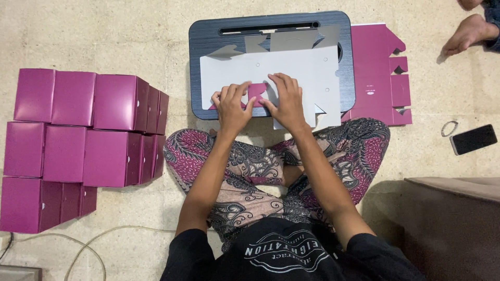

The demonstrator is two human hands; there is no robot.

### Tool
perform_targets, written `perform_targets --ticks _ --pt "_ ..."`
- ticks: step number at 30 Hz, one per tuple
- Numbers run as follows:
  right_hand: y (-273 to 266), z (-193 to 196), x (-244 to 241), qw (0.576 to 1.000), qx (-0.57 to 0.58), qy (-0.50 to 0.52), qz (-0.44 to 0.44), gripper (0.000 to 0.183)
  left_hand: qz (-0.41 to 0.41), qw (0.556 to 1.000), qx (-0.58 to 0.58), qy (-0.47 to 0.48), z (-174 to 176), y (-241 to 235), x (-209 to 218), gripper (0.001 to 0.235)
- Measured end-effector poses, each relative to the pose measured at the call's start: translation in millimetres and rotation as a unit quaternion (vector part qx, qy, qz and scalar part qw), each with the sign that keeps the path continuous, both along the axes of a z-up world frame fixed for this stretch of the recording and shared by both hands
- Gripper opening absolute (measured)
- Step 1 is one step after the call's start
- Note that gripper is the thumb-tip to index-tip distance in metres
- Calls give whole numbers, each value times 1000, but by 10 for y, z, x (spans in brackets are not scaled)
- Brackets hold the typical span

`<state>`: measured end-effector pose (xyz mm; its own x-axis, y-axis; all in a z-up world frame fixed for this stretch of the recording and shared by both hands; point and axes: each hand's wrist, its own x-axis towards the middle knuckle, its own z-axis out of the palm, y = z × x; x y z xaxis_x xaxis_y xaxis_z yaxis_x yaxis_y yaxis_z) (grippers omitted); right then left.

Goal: The person sits on the floor and folds flat pink cardboard sheets into small rectangular boxes. They fold the sides, tuck the flaps, and stack the finished boxes to the left. The process is repeated multiple times.

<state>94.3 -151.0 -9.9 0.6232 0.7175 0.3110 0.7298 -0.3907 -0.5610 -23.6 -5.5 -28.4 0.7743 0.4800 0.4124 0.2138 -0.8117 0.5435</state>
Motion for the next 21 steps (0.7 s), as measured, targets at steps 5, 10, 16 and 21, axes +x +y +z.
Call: perform_targets --ticks 5,10,16,21 --pt "20 58 -26 1000 -19 8 3 61 -4 1000 30 4 -31 37 23 5" --pt "-137 184 42 996 -12 55 69 55 -16 1000 10 20 -52 265 -73 4" --pt "-580 752 -73 960 -232 25 156 89 -23 995 47 85 213 85 -254 38" --pt "-794 493 19 946 -293 -5 138 96 -152 985 39 78 170 -104 -230 52"
